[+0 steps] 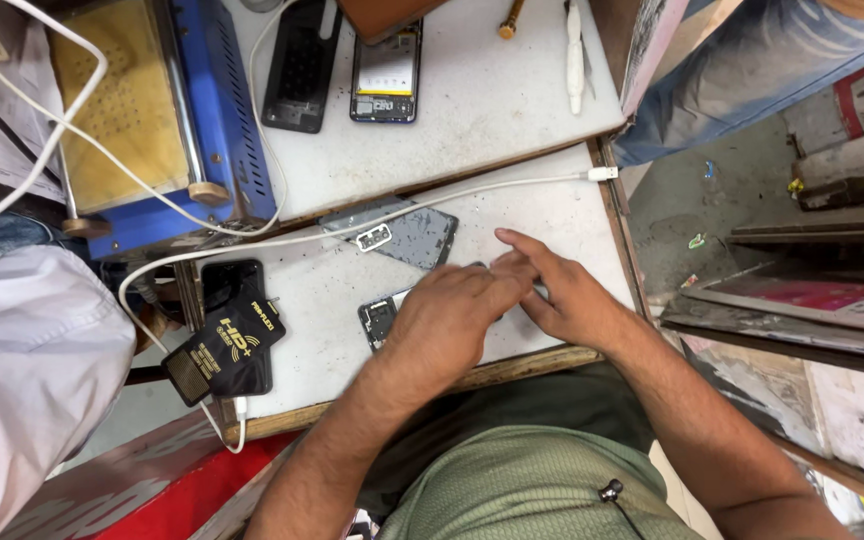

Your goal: The person repairs a smartphone at a workbench. They pry off the phone's back cover, remove a protective film, unscrew internal screws with a screwdriver, lift out the battery, and work on the exposed internal components and motherboard.

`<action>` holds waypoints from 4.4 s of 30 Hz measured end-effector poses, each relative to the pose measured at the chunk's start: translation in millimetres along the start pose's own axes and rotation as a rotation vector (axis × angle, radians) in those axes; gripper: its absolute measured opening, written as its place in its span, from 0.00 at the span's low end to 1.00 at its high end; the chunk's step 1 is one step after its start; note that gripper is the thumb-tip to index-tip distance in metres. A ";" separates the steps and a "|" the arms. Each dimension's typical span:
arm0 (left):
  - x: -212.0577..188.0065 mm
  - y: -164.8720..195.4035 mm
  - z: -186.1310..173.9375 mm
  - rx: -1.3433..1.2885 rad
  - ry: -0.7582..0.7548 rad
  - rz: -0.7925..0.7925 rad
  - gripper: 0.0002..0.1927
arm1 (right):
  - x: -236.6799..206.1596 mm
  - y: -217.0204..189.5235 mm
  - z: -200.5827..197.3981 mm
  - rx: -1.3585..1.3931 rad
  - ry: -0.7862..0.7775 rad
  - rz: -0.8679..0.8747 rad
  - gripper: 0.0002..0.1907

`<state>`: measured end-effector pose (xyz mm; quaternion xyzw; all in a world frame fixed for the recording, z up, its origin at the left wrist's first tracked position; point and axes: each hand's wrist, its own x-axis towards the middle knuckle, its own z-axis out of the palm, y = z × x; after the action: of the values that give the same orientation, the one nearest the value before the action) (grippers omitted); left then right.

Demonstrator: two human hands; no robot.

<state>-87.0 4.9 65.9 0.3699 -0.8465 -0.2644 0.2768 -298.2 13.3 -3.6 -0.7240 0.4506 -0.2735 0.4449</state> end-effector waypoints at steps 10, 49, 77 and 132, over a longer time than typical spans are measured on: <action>2.0 -3.3 4.6 0.177 -0.213 -0.222 0.13 | 0.0 8.6 2.9 0.004 0.026 -0.084 0.42; -47.6 -41.5 23.3 -0.030 0.469 -0.294 0.18 | 16.3 -19.9 -8.7 -0.354 -0.055 -0.179 0.34; -107.1 -35.3 28.7 -0.177 0.591 -0.502 0.19 | 65.0 -24.8 5.0 -0.461 -0.025 -0.233 0.16; -47.7 -5.5 30.6 0.111 0.291 -0.053 0.16 | 11.0 -15.0 -11.3 -0.276 -0.178 -0.176 0.40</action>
<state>-77.3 45.9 27.6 0.4412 -0.8008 -0.1681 0.3686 -296.2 2.0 14.9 -0.8362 0.3776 -0.1820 0.3535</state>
